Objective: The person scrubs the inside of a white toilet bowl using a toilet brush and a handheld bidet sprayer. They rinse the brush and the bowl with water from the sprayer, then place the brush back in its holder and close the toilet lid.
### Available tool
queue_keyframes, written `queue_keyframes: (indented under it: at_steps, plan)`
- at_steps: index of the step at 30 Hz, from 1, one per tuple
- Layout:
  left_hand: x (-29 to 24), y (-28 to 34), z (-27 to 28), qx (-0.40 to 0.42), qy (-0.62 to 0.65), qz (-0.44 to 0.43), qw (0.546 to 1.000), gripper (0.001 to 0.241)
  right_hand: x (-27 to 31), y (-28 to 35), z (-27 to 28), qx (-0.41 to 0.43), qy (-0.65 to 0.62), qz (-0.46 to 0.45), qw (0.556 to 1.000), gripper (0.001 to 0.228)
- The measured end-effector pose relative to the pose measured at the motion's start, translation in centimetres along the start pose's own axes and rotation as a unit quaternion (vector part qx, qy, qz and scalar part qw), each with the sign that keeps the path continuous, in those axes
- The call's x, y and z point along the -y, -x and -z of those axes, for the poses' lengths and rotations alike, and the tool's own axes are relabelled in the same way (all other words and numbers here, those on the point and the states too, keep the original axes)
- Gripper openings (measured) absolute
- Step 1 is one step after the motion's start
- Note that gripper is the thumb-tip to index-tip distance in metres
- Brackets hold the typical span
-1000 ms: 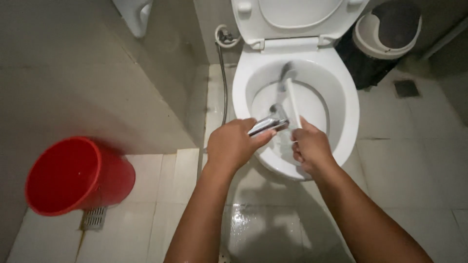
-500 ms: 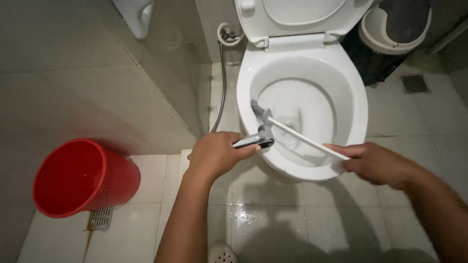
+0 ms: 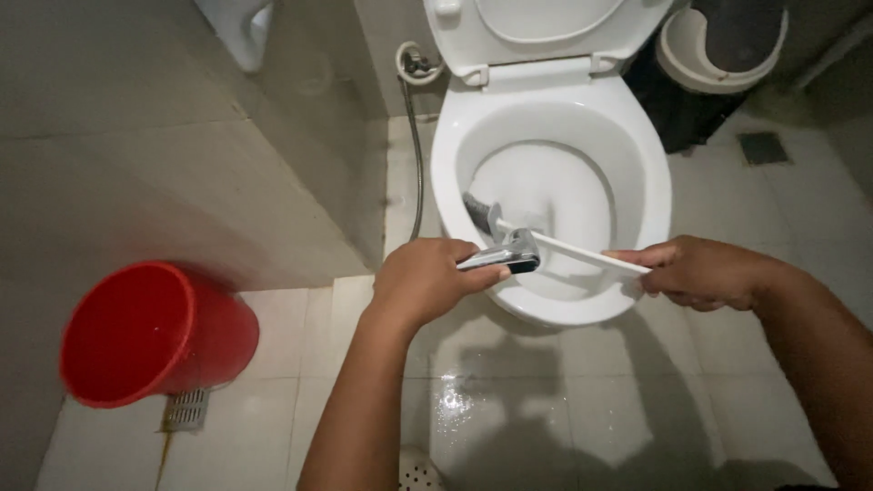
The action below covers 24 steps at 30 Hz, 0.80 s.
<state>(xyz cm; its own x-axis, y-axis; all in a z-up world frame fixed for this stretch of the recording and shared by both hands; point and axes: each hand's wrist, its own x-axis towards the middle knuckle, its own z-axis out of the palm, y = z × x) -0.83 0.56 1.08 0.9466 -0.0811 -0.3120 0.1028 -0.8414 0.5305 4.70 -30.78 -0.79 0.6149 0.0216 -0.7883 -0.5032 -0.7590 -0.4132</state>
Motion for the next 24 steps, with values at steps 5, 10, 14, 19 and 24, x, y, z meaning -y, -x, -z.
queue_keyframes:
  at_steps: [5,10,14,19,24]
  plan:
    - [-0.4,-0.7,-1.4,0.007,-0.032,-0.021,0.999,0.059,0.2,-1.6,-1.4,-0.009,0.006,0.052,0.999,0.052]
    - [-2.8,-0.1,-1.2,0.009,-0.021,-0.04,0.999,0.06,-0.6,-3.9,-2.7,0.043,-0.138,0.106,0.984,0.062]
    - [-3.1,-0.5,-1.9,0.033,-0.03,-0.005,0.999,0.061,-1.6,-0.6,0.2,0.008,0.062,0.052,0.997,0.051]
    - [-3.9,-0.8,-2.5,0.008,-0.027,-0.023,0.999,0.066,-3.2,1.4,3.9,-0.079,0.169,0.055,0.981,0.034]
    - [-4.3,-2.3,-4.5,-0.039,-0.002,-0.087,0.995,0.06,-3.1,1.7,2.0,-0.244,0.22,0.029,0.944,0.063]
